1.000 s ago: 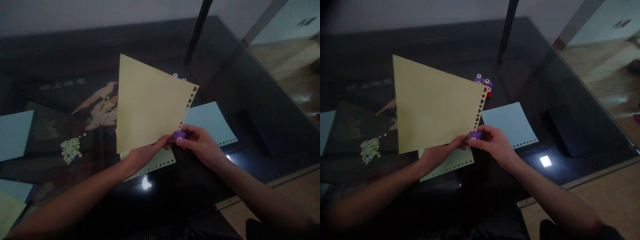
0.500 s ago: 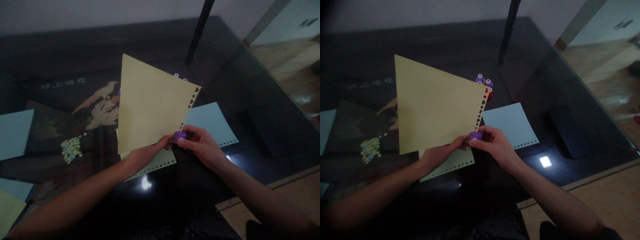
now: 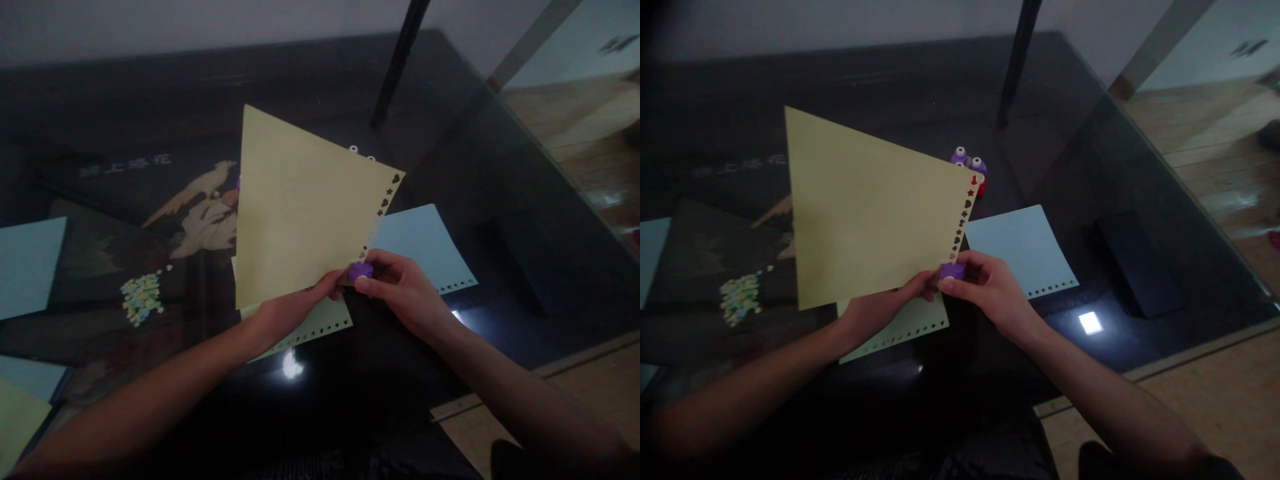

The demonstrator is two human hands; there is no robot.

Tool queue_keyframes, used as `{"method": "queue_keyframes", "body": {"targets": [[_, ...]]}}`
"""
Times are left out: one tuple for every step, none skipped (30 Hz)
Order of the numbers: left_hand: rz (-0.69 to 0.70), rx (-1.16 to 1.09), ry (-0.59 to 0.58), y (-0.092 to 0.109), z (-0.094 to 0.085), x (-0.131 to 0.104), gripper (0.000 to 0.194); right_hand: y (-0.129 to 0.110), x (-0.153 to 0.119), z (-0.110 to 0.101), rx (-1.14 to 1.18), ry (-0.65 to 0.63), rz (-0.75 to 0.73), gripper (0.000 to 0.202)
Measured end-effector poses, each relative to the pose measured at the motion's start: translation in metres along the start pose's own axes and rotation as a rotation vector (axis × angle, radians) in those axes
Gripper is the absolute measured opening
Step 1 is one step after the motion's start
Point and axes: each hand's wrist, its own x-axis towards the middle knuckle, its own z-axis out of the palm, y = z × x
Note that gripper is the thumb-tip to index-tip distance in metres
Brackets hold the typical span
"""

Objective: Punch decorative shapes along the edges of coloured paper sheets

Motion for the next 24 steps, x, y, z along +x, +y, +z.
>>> {"method": "queue_keyframes", "body": {"targets": [[-0.005, -0.004, -0.005, -0.0002, 0.0000, 0.0000, 0.039, 0.0002, 0.0000, 0.0000, 0.000, 0.002, -0.002, 0.022], [-0.013, -0.009, -0.011, -0.0006, 0.0001, 0.0000, 0.040, 0.0003, -0.0001, 0.0000, 0.000, 0.007, -0.001, 0.023], [-0.019, -0.016, -0.020, -0.0013, 0.0003, -0.0001, 0.040, 0.0005, -0.0001, 0.0000, 0.000, 0.009, 0.002, 0.023], [-0.017, -0.022, -0.026, -0.0022, 0.0005, -0.0001, 0.041, 0.0006, -0.0002, 0.0000, 0.000, 0.008, 0.004, 0.023], [-0.012, -0.023, -0.024, -0.0031, 0.0008, -0.0002, 0.040, 0.0006, -0.0002, 0.0000, 0.001, 0.006, 0.006, 0.023], [-0.006, -0.022, -0.018, -0.0040, 0.0011, -0.0003, 0.040, 0.0007, -0.0003, 0.0000, 0.002, 0.002, 0.005, 0.022], [0.000, -0.022, -0.011, -0.0048, 0.0014, -0.0004, 0.039, 0.0007, -0.0004, 0.0000, 0.003, -0.003, 0.004, 0.021], [0.004, -0.025, -0.003, -0.0054, 0.0016, -0.0004, 0.039, 0.0007, -0.0005, -0.0001, 0.002, -0.006, 0.002, 0.020], [0.005, -0.029, 0.005, -0.0058, 0.0017, -0.0004, 0.039, 0.0008, -0.0006, -0.0002, 0.000, -0.006, 0.000, 0.019], [0.007, -0.034, 0.012, -0.0060, 0.0018, -0.0004, 0.039, 0.0008, -0.0007, -0.0003, -0.005, -0.004, 0.000, 0.019], [0.008, -0.038, 0.016, -0.0060, 0.0018, -0.0003, 0.039, 0.0008, -0.0008, -0.0005, -0.012, 0.000, 0.000, 0.020], [0.010, -0.035, 0.016, -0.0057, 0.0018, -0.0003, 0.040, 0.0008, -0.0009, -0.0007, -0.019, 0.005, -0.001, 0.021], [0.012, -0.025, 0.017, -0.0052, 0.0018, -0.0003, 0.040, 0.0008, -0.0009, -0.0009, -0.024, 0.010, -0.002, 0.022], [0.013, -0.012, 0.016, -0.0046, 0.0017, -0.0002, 0.040, 0.0008, -0.0009, -0.0012, -0.025, 0.013, -0.002, 0.022], [0.015, -0.001, 0.019, -0.0040, 0.0017, -0.0002, 0.039, 0.0009, -0.0008, -0.0014, -0.023, 0.013, -0.003, 0.023], [0.019, 0.006, 0.021, -0.0034, 0.0017, -0.0002, 0.039, 0.0009, -0.0007, -0.0016, -0.021, 0.010, -0.005, 0.023], [0.026, 0.012, 0.025, -0.0030, 0.0018, -0.0002, 0.039, 0.0009, -0.0006, -0.0019, -0.020, 0.005, -0.007, 0.023], [0.031, 0.019, 0.033, -0.0028, 0.0019, -0.0002, 0.039, 0.0009, -0.0005, -0.0020, -0.022, 0.000, -0.009, 0.023], [0.035, 0.027, 0.038, -0.0028, 0.0019, -0.0001, 0.039, 0.0009, -0.0004, -0.0022, -0.027, -0.005, -0.010, 0.023], [0.039, 0.037, 0.040, -0.0031, 0.0019, 0.0000, 0.039, 0.0008, -0.0003, -0.0023, -0.033, -0.010, -0.010, 0.023], [0.043, 0.048, 0.039, -0.0034, 0.0018, 0.0001, 0.039, 0.0007, -0.0003, -0.0024, -0.036, -0.014, -0.009, 0.022], [0.047, 0.060, 0.037, -0.0036, 0.0016, 0.0002, 0.038, 0.0006, -0.0003, -0.0024, -0.033, -0.016, -0.009, 0.022], [0.051, 0.069, 0.035, -0.0037, 0.0013, 0.0003, 0.038, 0.0005, -0.0003, -0.0026, -0.028, -0.017, -0.009, 0.021], [0.055, 0.077, 0.029, -0.0035, 0.0009, 0.0003, 0.038, 0.0004, -0.0003, -0.0027, -0.022, -0.018, -0.013, 0.021]]}}
